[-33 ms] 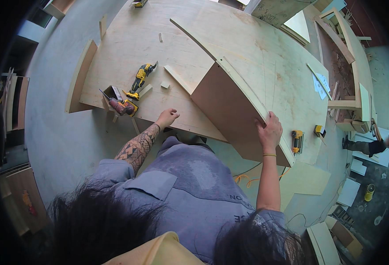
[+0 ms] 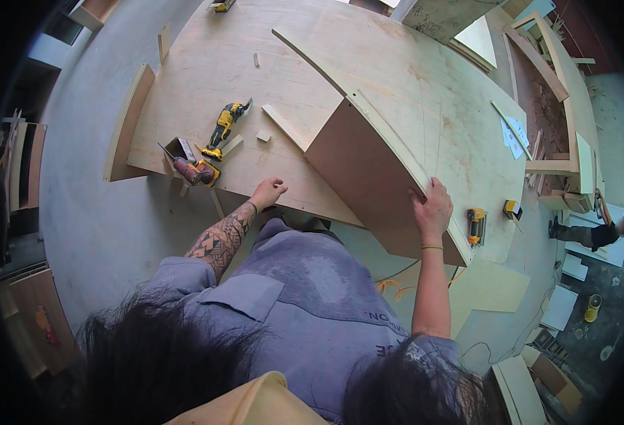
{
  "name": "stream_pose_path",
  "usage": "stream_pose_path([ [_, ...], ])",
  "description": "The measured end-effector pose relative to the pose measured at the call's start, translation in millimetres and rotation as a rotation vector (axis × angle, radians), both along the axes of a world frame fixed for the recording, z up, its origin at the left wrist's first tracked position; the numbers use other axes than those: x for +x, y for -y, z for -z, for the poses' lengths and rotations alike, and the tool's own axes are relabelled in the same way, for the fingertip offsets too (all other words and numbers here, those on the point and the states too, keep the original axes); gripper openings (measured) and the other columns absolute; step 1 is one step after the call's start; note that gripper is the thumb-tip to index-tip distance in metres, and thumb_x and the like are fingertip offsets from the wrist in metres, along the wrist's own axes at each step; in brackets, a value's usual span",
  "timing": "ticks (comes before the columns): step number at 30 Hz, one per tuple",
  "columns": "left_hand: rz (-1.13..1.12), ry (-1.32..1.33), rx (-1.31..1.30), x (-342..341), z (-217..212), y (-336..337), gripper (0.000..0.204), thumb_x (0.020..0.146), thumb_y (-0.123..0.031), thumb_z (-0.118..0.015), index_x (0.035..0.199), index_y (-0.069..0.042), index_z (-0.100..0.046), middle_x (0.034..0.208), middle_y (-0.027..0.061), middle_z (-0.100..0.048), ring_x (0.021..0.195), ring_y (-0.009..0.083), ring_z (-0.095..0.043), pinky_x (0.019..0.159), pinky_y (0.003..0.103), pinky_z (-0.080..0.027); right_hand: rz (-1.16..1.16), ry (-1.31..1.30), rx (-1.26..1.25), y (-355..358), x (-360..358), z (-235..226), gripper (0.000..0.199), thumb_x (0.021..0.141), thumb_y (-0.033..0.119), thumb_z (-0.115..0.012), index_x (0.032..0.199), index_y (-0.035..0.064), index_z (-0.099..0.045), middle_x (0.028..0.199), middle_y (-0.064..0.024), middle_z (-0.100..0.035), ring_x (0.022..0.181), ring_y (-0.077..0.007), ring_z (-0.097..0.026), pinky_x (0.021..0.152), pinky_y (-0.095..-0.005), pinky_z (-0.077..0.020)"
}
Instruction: Driving screws into wooden panels using a power drill to assemble furniture components.
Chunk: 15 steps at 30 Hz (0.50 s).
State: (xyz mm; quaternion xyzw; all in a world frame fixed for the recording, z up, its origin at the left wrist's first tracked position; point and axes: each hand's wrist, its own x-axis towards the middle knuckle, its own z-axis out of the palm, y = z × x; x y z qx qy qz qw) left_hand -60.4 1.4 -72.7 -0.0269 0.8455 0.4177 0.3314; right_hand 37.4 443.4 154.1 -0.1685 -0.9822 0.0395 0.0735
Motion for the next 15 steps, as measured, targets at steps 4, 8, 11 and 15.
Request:
stream_pose_path([
  [4,0.040,0.118,-0.015,46.5,21.9,1.3,0.053,0.094,-0.037,-0.074,0.132,0.001,-0.068,0.124,0.0227,-0.073,0.117,0.0328,-0.071,0.103,0.040,-0.054,0.000,0.000,0.026,-14.2,-12.3,5.8,0.073,0.093,0.064,-0.067,0.139,0.0088,-0.058,0.125,-0.0128,-0.067,0.111,-0.0349,-0.065,0.100,-0.0486,-0.0482],
  [8,0.094,0.195,-0.063,68.9,17.1,-0.9,0.053,0.095,-0.035,-0.073,0.132,0.001,-0.068,0.126,0.0213,-0.073,0.118,0.0311,-0.070,0.105,0.040,-0.054,-0.017,-0.036,0.026,-26.3,-26.2,11.7,0.075,0.095,0.071,-0.058,0.136,0.0080,-0.060,0.118,-0.0148,-0.068,0.107,-0.0379,-0.067,0.093,-0.0502,-0.0515],
  [11,0.021,0.189,-0.068,71.3,9.4,1.7,0.051,0.095,-0.035,-0.073,0.132,0.001,-0.068,0.126,0.0201,-0.073,0.119,0.0309,-0.070,0.105,0.040,-0.053,-0.069,0.016,0.038,-49.3,-40.6,17.6,0.072,0.098,0.071,-0.054,0.131,0.0074,-0.063,0.114,-0.0184,-0.070,0.100,-0.0424,-0.068,0.086,-0.0520,-0.0537],
  [15,-0.098,0.181,-0.080,67.5,5.3,20.7,0.050,0.096,-0.035,-0.071,0.132,-0.001,-0.068,0.127,0.0200,-0.073,0.119,0.0311,-0.070,0.104,0.039,-0.053,-0.062,0.136,-0.067,-95.8,-70.2,35.7,0.066,0.103,0.067,-0.049,0.125,0.0066,-0.065,0.108,-0.0226,-0.071,0.099,-0.0460,-0.067,0.084,-0.0525,-0.0535],
])
